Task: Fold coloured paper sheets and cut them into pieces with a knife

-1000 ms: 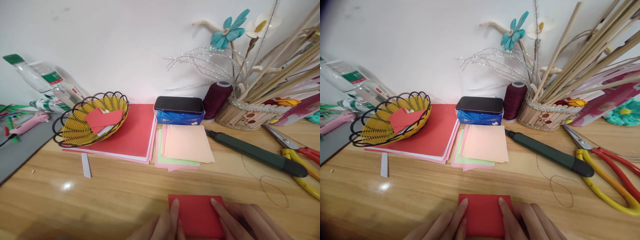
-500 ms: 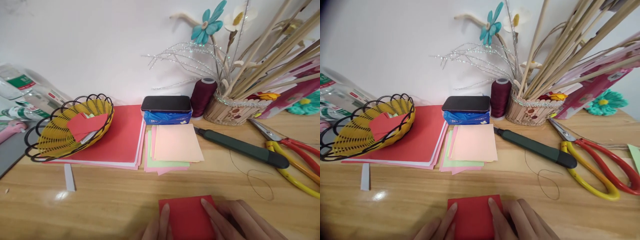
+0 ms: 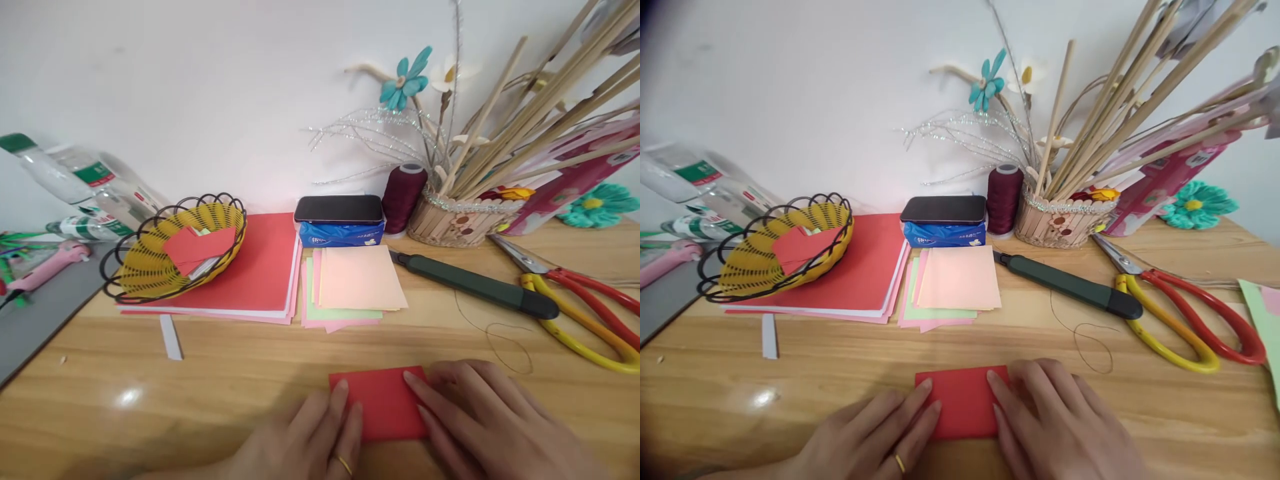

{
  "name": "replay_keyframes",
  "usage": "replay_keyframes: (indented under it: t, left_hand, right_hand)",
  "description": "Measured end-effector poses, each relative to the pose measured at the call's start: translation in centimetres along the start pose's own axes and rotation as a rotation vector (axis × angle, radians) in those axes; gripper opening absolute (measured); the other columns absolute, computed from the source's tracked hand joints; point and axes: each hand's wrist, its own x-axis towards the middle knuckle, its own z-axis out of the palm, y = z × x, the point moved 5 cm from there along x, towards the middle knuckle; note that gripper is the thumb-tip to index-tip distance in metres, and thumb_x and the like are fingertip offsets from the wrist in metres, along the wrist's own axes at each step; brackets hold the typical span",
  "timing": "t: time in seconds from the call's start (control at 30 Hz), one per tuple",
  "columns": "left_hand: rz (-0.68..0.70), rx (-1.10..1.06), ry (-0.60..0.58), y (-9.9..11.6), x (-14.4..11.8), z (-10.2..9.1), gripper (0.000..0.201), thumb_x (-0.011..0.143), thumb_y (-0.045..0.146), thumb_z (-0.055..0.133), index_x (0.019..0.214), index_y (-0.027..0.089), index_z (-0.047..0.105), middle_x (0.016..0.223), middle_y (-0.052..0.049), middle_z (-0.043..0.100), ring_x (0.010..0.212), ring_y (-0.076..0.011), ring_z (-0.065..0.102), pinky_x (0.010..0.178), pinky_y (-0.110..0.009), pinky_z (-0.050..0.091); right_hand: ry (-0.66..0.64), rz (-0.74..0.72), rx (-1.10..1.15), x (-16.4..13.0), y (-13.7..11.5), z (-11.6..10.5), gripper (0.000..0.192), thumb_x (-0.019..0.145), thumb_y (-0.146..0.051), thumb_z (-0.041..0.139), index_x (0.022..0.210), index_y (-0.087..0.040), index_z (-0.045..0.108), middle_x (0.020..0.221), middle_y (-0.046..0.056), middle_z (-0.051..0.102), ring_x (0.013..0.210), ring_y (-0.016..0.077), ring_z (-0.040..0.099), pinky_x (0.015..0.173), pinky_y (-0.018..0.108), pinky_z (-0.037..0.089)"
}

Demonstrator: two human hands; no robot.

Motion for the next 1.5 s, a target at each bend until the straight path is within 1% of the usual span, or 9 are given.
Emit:
replay_keyframes:
  t: [0.13, 0.27, 0.4, 0.53, 0.67, 0.87, 1.0, 1.13, 1.5]
  left_hand:
    - [0.021, -0.024, 0.032, 0.5, -0.2, 0.1, 0.029, 0.088, 0.006, 0.034, 0.092, 0.01, 0.063, 0.086, -0.006, 0.069, 0.077, -0.0159, 0.059, 0.06, -0.024, 0.046]
    - [-0.026, -0.22, -0.177, -0.3, 0.3, 0.9, 0.022, 0.089, 0.01, 0.04, 0.08, 0.013, 0.059, 0.079, -0.003, 0.061, 0.071, -0.0138, 0.054, 0.055, -0.022, 0.044]
    - [0.08, -0.334, -0.433, -1.6, 1.6, 1.7, 0.012, 0.087, 0.01, 0.049, 0.081, 0.015, 0.058, 0.079, -0.001, 0.056, 0.072, -0.0138, 0.051, 0.063, -0.023, 0.043]
    - [0.125, -0.42, -0.473, -2.8, 3.1, 2.3, 0.024, 0.095, 0.019, 0.039, 0.109, 0.024, 0.057, 0.082, 0.001, 0.054, 0.076, -0.0127, 0.049, 0.075, -0.025, 0.038]
    - [0.082, -0.508, -0.561, -3.4, 3.6, 3.0, 0.032, 0.095, 0.037, 0.036, 0.093, 0.022, 0.064, 0.078, 0.002, 0.05, 0.069, -0.0102, 0.046, 0.062, -0.02, 0.033]
    - [0.178, -0.596, -0.681, -3.6, 4.3, 2.5, 0.022, 0.089, 0.013, 0.047, 0.1, 0.022, 0.064, 0.083, 0.0, 0.054, 0.076, -0.0119, 0.049, 0.059, -0.019, 0.033]
    - [0.185, -0.623, -0.716, -3.9, 4.7, 2.6, 0.022, 0.085, 0.007, 0.049, 0.093, 0.016, 0.067, 0.081, -0.001, 0.057, 0.076, -0.0124, 0.051, 0.059, -0.019, 0.035]
    - [0.143, -0.668, -0.744, -3.9, 4.5, 2.7, 0.032, 0.088, 0.007, 0.044, 0.11, 0.022, 0.062, 0.088, -0.001, 0.058, 0.081, -0.012, 0.052, 0.064, -0.018, 0.037]
    - [0.092, -0.671, -0.675, -3.2, 4.1, 2.7, 0.022, 0.09, 0.03, 0.051, 0.102, 0.019, 0.065, 0.08, -0.001, 0.05, 0.073, -0.012, 0.048, 0.058, -0.019, 0.033]
  right_hand:
    - [-0.035, 0.004, 0.044, 0.5, -0.1, -0.4, 0.02, 0.086, -0.02, 0.044, 0.092, -0.02, 0.062, 0.087, 0.006, 0.058, 0.08, 0.0181, 0.053, 0.066, 0.031, 0.046]
    - [-0.049, 0.014, 0.083, 1.0, -0.3, -1.0, 0.018, 0.085, -0.019, 0.046, 0.089, -0.02, 0.064, 0.086, 0.007, 0.057, 0.08, 0.0189, 0.052, 0.067, 0.033, 0.045]
    - [-0.127, 0.005, 0.127, 0.9, -0.2, -1.1, 0.022, 0.087, -0.019, 0.043, 0.093, -0.021, 0.065, 0.084, 0.006, 0.055, 0.077, 0.0175, 0.051, 0.065, 0.033, 0.044]
    - [-0.168, 0.002, 0.124, 0.6, 0.1, -0.9, 0.023, 0.089, -0.022, 0.043, 0.098, -0.022, 0.064, 0.088, 0.006, 0.055, 0.081, 0.0177, 0.052, 0.068, 0.034, 0.045]
    - [-0.153, -0.016, 0.078, 0.7, -0.2, -1.0, 0.024, 0.089, -0.022, 0.041, 0.097, -0.02, 0.064, 0.086, 0.007, 0.055, 0.079, 0.0174, 0.051, 0.068, 0.033, 0.045]
    - [-0.022, -0.221, -0.11, 0.7, -3.6, -1.6, 0.034, 0.084, -0.006, 0.032, 0.103, -0.01, 0.06, 0.09, 0.011, 0.06, 0.081, 0.0202, 0.054, 0.07, 0.036, 0.051]
    - [-0.016, -0.223, -0.145, 0.4, -5.3, -1.2, 0.038, 0.076, 0.002, 0.032, 0.101, -0.008, 0.059, 0.09, 0.012, 0.06, 0.079, 0.0184, 0.056, 0.068, 0.031, 0.054]
    - [-0.026, -0.196, -0.146, -0.2, -5.8, -0.7, 0.044, 0.067, 0.006, 0.033, 0.101, -0.007, 0.057, 0.086, 0.011, 0.059, 0.077, 0.0176, 0.057, 0.061, 0.026, 0.055]
    - [-0.014, -0.269, -0.327, -0.7, -6.8, -0.6, 0.054, 0.068, 0.004, 0.033, 0.117, -0.007, 0.052, 0.089, 0.012, 0.059, 0.08, 0.0236, 0.058, 0.059, 0.036, 0.056]
